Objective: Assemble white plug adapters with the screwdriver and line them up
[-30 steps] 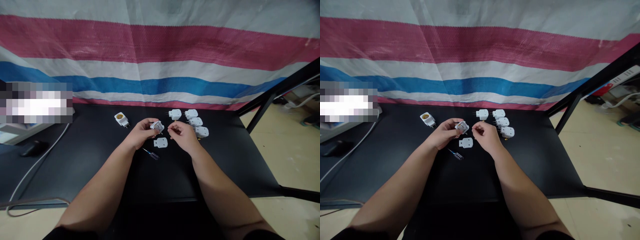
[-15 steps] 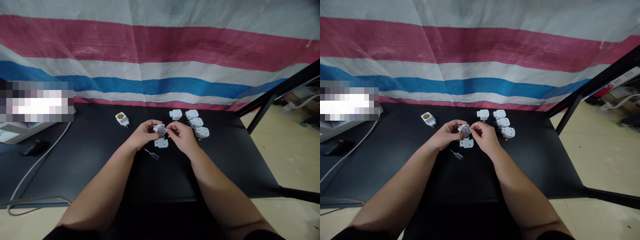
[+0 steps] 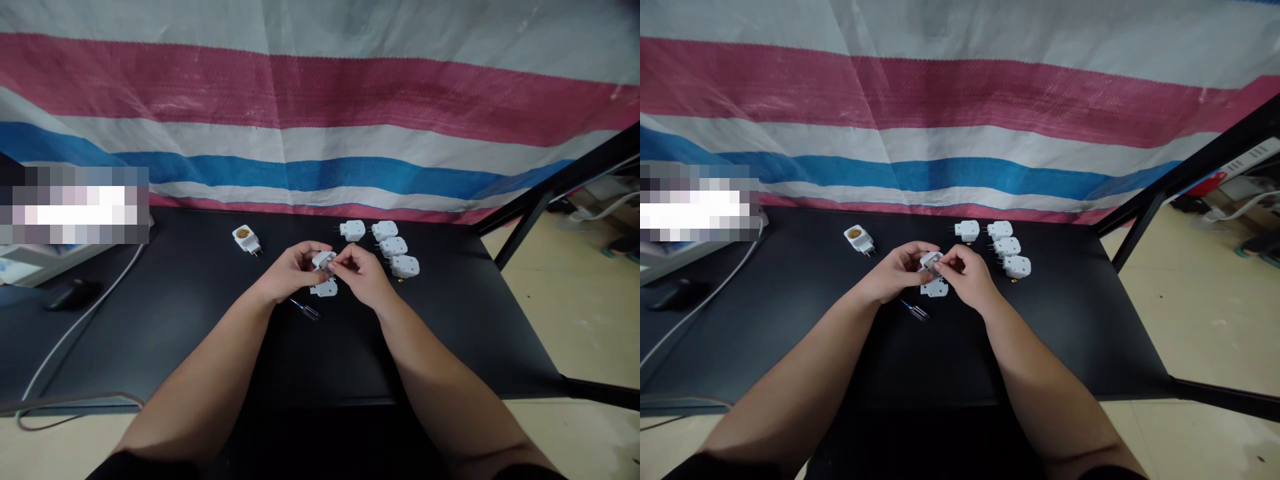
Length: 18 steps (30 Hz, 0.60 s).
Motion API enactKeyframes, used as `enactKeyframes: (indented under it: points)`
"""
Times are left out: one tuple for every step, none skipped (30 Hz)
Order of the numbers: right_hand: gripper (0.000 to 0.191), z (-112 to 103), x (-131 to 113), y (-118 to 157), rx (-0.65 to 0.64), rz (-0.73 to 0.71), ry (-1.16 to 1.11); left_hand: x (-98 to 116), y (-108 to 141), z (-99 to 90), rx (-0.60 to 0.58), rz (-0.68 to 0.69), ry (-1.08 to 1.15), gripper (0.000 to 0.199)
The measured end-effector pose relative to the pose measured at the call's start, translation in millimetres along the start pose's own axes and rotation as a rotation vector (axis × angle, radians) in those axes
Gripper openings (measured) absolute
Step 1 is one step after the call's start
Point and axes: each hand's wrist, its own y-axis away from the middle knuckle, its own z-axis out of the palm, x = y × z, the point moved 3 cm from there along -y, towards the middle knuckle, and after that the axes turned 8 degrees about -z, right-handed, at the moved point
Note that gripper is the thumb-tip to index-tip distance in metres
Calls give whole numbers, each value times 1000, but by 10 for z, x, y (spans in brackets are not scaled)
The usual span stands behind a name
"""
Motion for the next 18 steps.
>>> enactKeyframes:
  points:
    - [25,10,29,-1,-10,45,-68,7,5,5,-21,1,13,53]
    - [29,21,50,-3,-16,80,-130,15,10,9,-43,1,28,53]
    - [33,30,60,-6,-16,105,-182,22,15,11,-63,1,43,53]
    - [36,37,62,-9,-13,125,-228,27,19,13,-81,0,56,52]
    - [39,46,57,-11,-12,145,-273,32,22,14,-95,-3,67,52]
    - [41,56,48,-12,-18,170,-319,36,24,15,-109,-7,75,52]
    - [43,66,36,-11,-26,197,-363,40,26,17,-121,-11,81,51]
    - [45,76,22,-9,-34,224,-401,43,27,21,-133,-14,86,51]
    - [47,85,8,-6,-41,245,-433,46,28,25,-143,-18,91,51]
    - [49,93,-5,-3,-45,264,-459,49,29,31,-152,-22,98,51]
    - [51,101,-17,0,-46,280,-480,52,29,35,-157,-26,107,51]
    - [53,107,-26,3,-39,293,-498,54,30,38,-160,-31,117,51]
    - [55,113,-35,5,-32,305,-519,57,30,39,-159,-35,128,51]
    - [56,118,-43,7,-23,314,-544,59,31,37,-157,-40,139,50]
    - [57,123,-50,9,-16,323,-571,61,31,31,-151,-43,150,49]
    - [57,125,-55,10,-9,332,-596,63,31,21,-141,-44,161,49]
    - [57,125,-58,12,-5,345,-618,64,30,7,-126,-46,171,49]
    - [57,125,-57,15,-5,363,-633,65,27,-10,-105,-48,182,49]
